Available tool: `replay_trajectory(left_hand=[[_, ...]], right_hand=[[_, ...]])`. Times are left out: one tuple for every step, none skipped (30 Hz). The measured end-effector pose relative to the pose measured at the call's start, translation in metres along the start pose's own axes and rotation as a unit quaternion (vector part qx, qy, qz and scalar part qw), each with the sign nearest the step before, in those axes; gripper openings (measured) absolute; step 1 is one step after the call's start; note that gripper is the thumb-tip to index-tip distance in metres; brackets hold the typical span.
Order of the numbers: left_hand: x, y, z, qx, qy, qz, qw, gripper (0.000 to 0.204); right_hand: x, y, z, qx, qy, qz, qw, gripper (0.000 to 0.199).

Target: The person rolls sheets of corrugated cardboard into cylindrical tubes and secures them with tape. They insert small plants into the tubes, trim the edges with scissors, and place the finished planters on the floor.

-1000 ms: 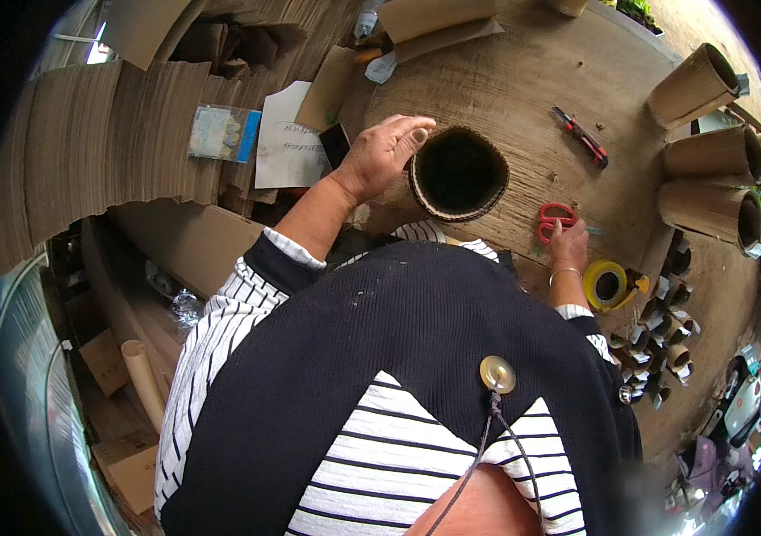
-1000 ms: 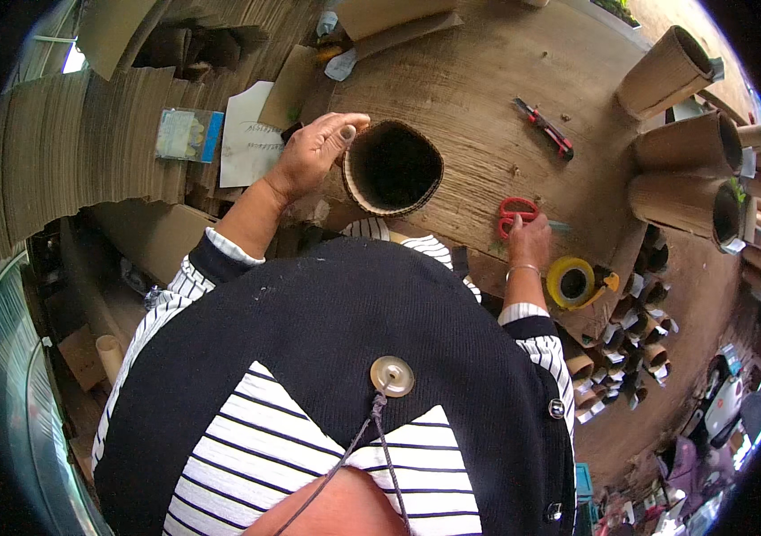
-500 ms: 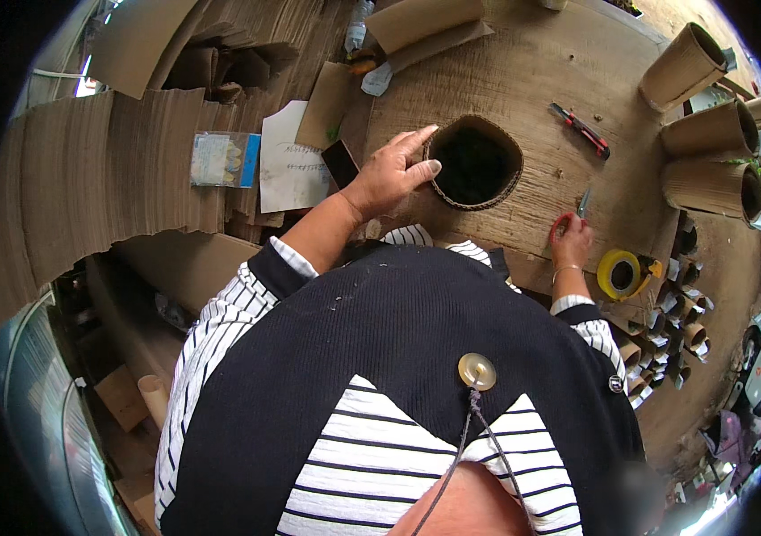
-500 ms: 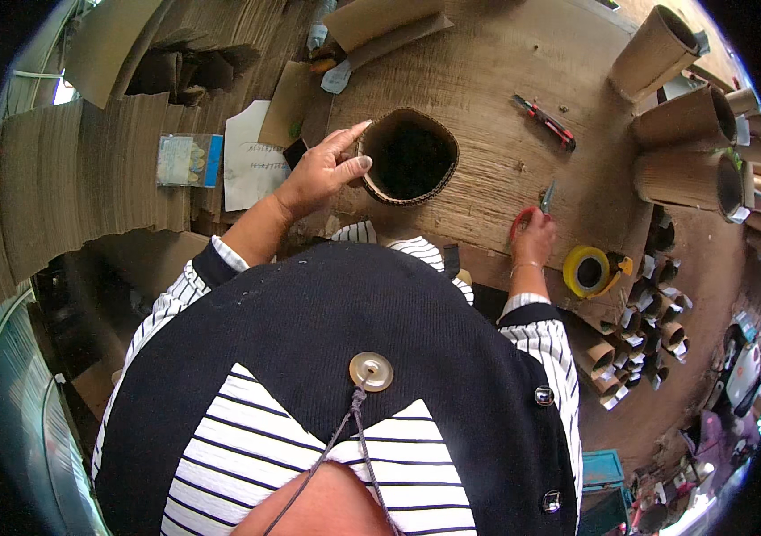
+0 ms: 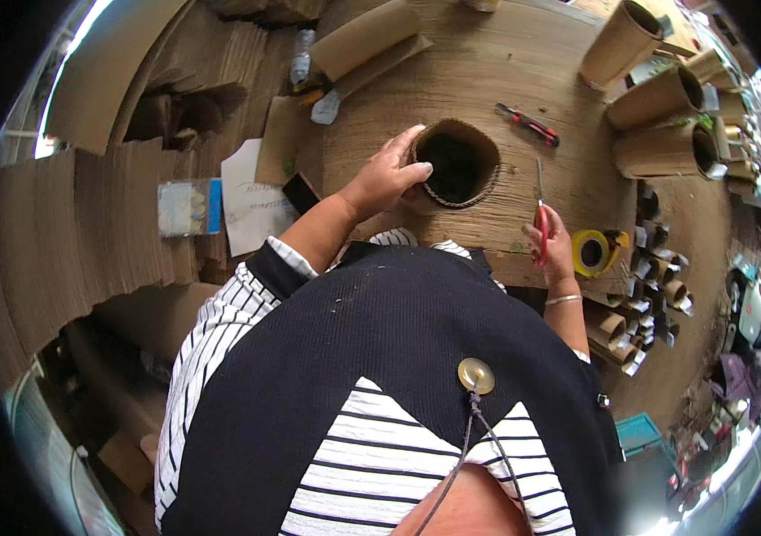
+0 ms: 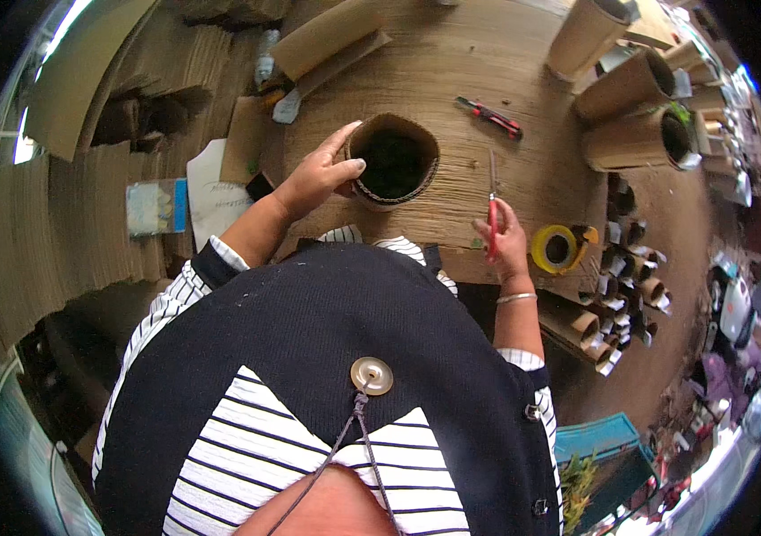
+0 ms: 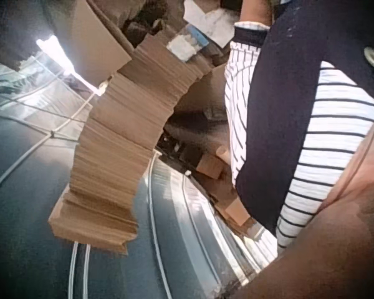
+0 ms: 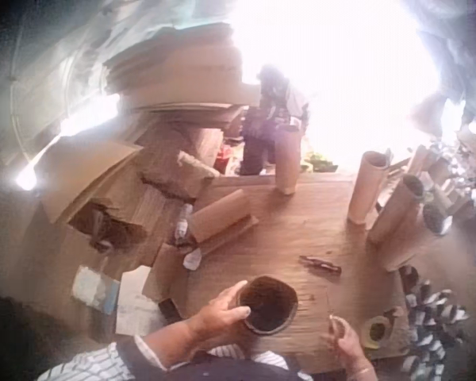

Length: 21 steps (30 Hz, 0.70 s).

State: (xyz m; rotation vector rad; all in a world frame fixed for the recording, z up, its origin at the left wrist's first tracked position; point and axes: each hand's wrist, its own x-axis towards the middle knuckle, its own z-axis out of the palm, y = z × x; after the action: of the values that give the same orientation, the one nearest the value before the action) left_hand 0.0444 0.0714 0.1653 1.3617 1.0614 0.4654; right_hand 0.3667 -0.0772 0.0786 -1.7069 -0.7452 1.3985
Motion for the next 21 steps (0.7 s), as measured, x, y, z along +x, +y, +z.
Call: replay_trajectory(left_hand=[[0.000,0.005,0.001,0.000,-0.007,-0.003,1.000,0.072],[0.001,0.007,0.003,0.001,-0.012,0.001,1.000,0.072],[0.003,0.007,0.004,0.003,-0.018,0.004,1.000,0.072],[0.006,0.003,0.006,0.004,-0.023,0.014,1.000,0.071],[0.006,0.002,0.009,-0.004,-0.027,0.020,0.999,0.071],[0.006,0.003,0.013,-0.008,-0.032,0.026,0.999,0.071],[0.005,0.006,0.017,-0.020,-0.036,0.030,0.999,0.071],[0.003,0.009,0.020,-0.009,-0.035,0.034,0.999,0.071],[0.000,0.012,0.023,0.002,-0.032,0.037,0.999,0.071],[-0.002,0.015,0.024,0.036,-0.025,0.042,0.998,0.071],[-0.003,0.017,0.026,0.068,-0.020,0.048,0.996,0.071],[-0.003,0.014,0.027,0.074,-0.020,0.074,0.994,0.070],[-0.001,0.011,0.028,0.074,-0.025,0.079,0.994,0.070],[-0.001,0.006,0.029,0.076,-0.027,0.083,0.993,0.070],[0.000,0.001,0.029,0.078,-0.028,0.087,0.993,0.070],[0.000,-0.004,0.031,0.121,-0.020,0.113,0.986,0.072],[-0.001,-0.002,0.031,0.127,-0.021,0.116,0.985,0.073],[-0.003,0.000,0.031,0.132,-0.021,0.118,0.984,0.073],[-0.005,0.003,0.030,0.138,-0.021,0.120,0.983,0.074],[-0.006,0.006,0.028,0.105,-0.031,0.113,0.988,0.073],[-0.006,0.004,0.028,0.095,-0.034,0.111,0.989,0.073]], right_hand=[[-0.012,-0.008,0.003,-0.035,0.019,-0.038,0.998,0.062],[-0.026,-0.018,0.007,-0.063,0.037,-0.062,0.995,0.056],[-0.035,-0.029,0.011,-0.109,0.039,-0.092,0.989,0.055],[-0.043,-0.040,0.014,-0.156,0.040,-0.120,0.980,0.055],[-0.053,-0.049,0.018,-0.204,0.038,-0.145,0.968,0.054],[-0.057,-0.056,0.024,-0.233,0.060,-0.178,0.954,0.051],[-0.062,-0.066,0.028,-0.273,0.073,-0.167,0.945,0.051],[-0.068,-0.079,0.033,-0.312,0.083,-0.156,0.934,0.050],[-0.073,-0.090,0.039,-0.349,0.090,-0.146,0.921,0.050],[-0.079,-0.102,0.047,-0.382,0.093,-0.164,0.905,0.047],[-0.080,-0.103,0.049,-0.409,0.106,-0.163,0.892,0.045],[-0.080,-0.105,0.050,-0.436,0.118,-0.163,0.877,0.044],[-0.080,-0.107,0.051,-0.462,0.128,-0.163,0.862,0.042],[-0.081,-0.112,0.054,-0.477,0.127,-0.162,0.854,0.041],[-0.082,-0.119,0.056,-0.492,0.126,-0.162,0.846,0.040],[-0.082,-0.123,0.059,-0.507,0.124,-0.161,0.838,0.039],[-0.082,-0.124,0.060,-0.521,0.123,-0.148,0.832,0.039],[-0.080,-0.125,0.062,-0.535,0.121,-0.136,0.825,0.039],[-0.080,-0.126,0.063,-0.548,0.119,-0.124,0.819,0.038],[-0.080,-0.124,0.063,-0.548,0.125,-0.144,0.815,0.038],[-0.079,-0.117,0.061,-0.547,0.131,-0.164,0.810,0.037]])
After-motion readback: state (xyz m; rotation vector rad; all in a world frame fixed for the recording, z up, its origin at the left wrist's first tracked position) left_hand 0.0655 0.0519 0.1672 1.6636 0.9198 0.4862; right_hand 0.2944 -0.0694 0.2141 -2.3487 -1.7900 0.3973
